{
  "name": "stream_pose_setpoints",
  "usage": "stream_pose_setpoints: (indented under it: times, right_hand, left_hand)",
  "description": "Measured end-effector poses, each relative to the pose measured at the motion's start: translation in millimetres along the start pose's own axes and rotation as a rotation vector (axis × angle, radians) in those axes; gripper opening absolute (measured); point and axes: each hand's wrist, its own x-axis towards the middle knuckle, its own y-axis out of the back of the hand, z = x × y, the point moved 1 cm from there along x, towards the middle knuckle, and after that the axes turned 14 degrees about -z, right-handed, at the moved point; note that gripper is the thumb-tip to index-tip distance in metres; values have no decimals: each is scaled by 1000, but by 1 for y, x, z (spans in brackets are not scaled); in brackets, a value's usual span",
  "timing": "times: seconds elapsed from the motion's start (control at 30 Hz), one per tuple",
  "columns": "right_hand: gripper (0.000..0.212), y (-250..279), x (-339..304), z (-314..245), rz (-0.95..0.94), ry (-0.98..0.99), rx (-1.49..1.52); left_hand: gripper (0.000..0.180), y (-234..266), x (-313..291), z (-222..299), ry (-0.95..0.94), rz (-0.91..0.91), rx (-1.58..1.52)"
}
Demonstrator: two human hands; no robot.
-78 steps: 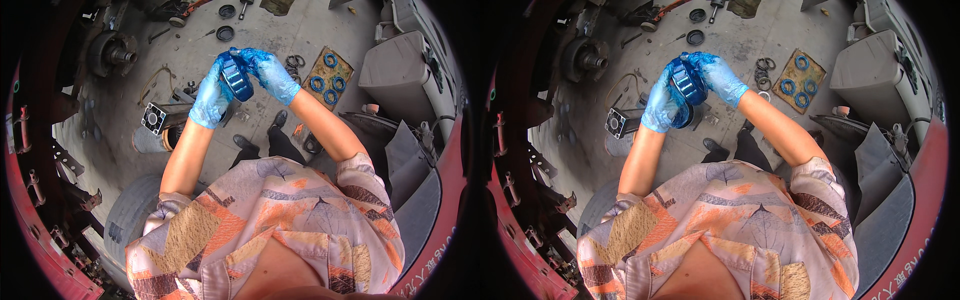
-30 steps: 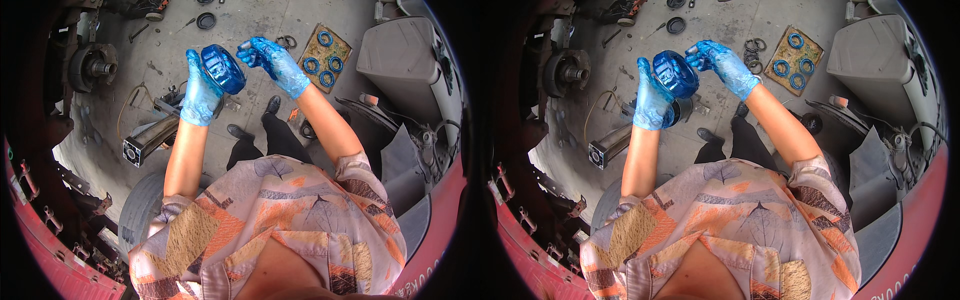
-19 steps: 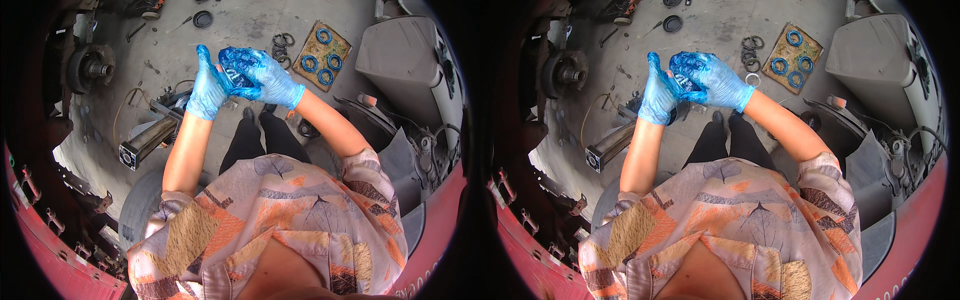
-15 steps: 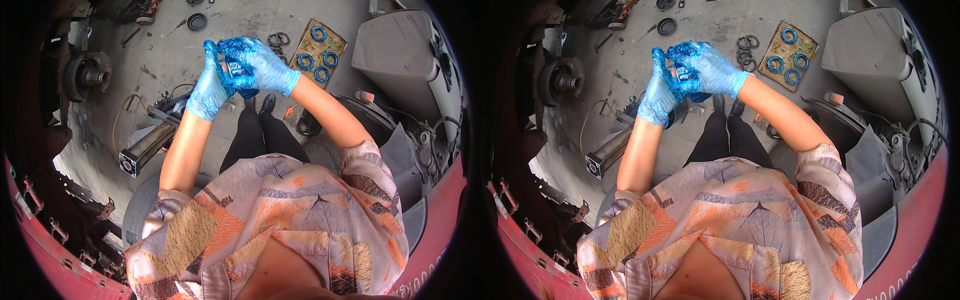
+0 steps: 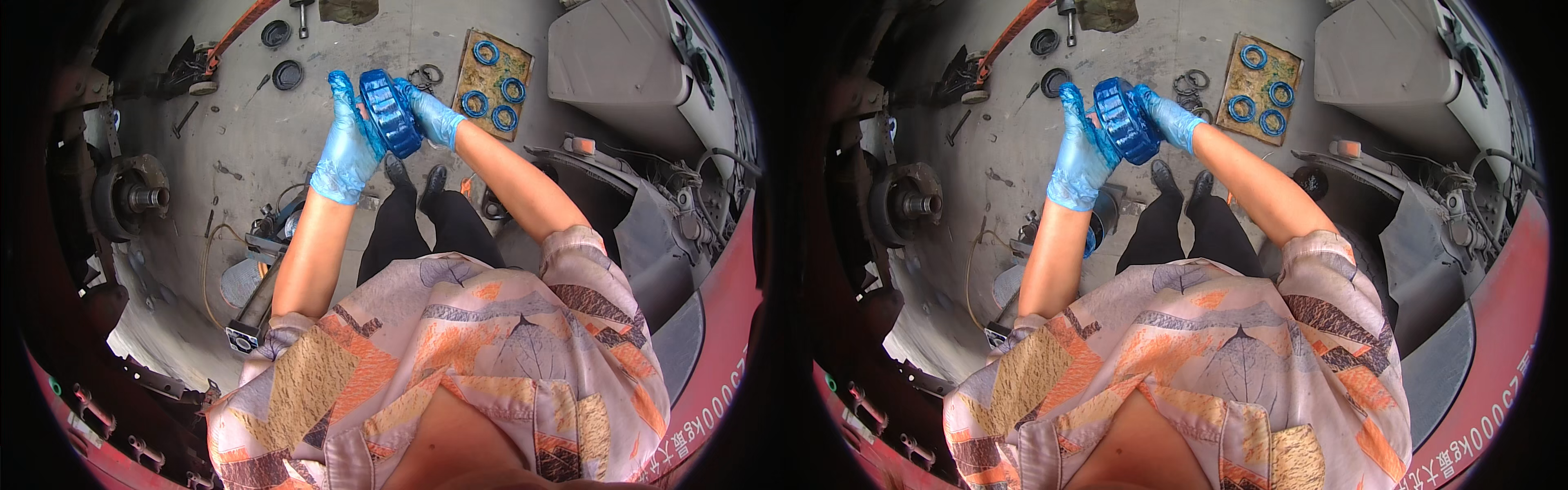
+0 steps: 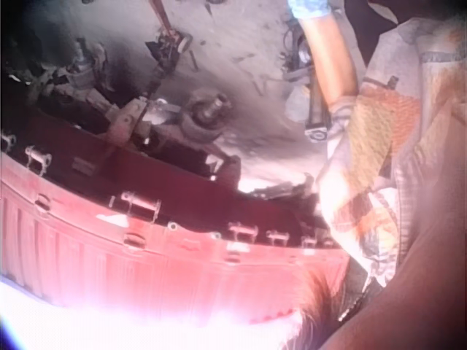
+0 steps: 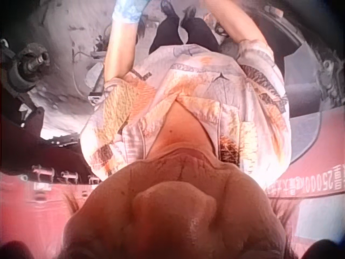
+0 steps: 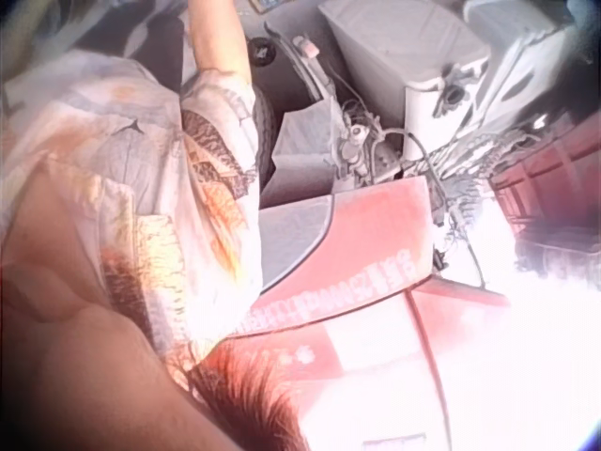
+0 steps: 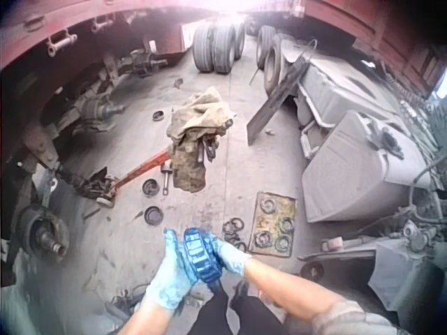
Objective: The person scoops blue grease from a container and applies it to several metal rings, rubbing it evenly over their surfaces. The person then applies the grease to a cylindrical metal component, spreading it around the exterior.
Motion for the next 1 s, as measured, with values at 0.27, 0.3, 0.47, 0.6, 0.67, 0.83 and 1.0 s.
stream_pose_setpoints:
  times: [0.27,0.3,0.47,0.6,0.67,0.83,1.0]
  right_hand:
    - [35,1,-45,3,-63,-41,203]
    - [35,6,-56,-5,-176,-45,233]
    - [31,19,-73,-64,-53,484,-249]
    - [27,3,-60,-87,28,658,-497]
    - [26,8,-50,-77,-18,594,-594]
    - [22,24,-66,-39,155,1098,-1303]
    - [17,55,-102,-17,266,849,-1267]
  left_hand:
    - [72,33,49,11,-117,87,-140]
    - [70,35,52,14,-109,87,-171]
    - [45,49,59,7,-107,94,-213]
    - [47,46,68,-5,-76,127,-197]
    - [45,39,74,-12,-72,47,-167]
    - [41,74,89,-35,-97,-59,-392]
    - [52,66,101,-44,-93,-16,-354]
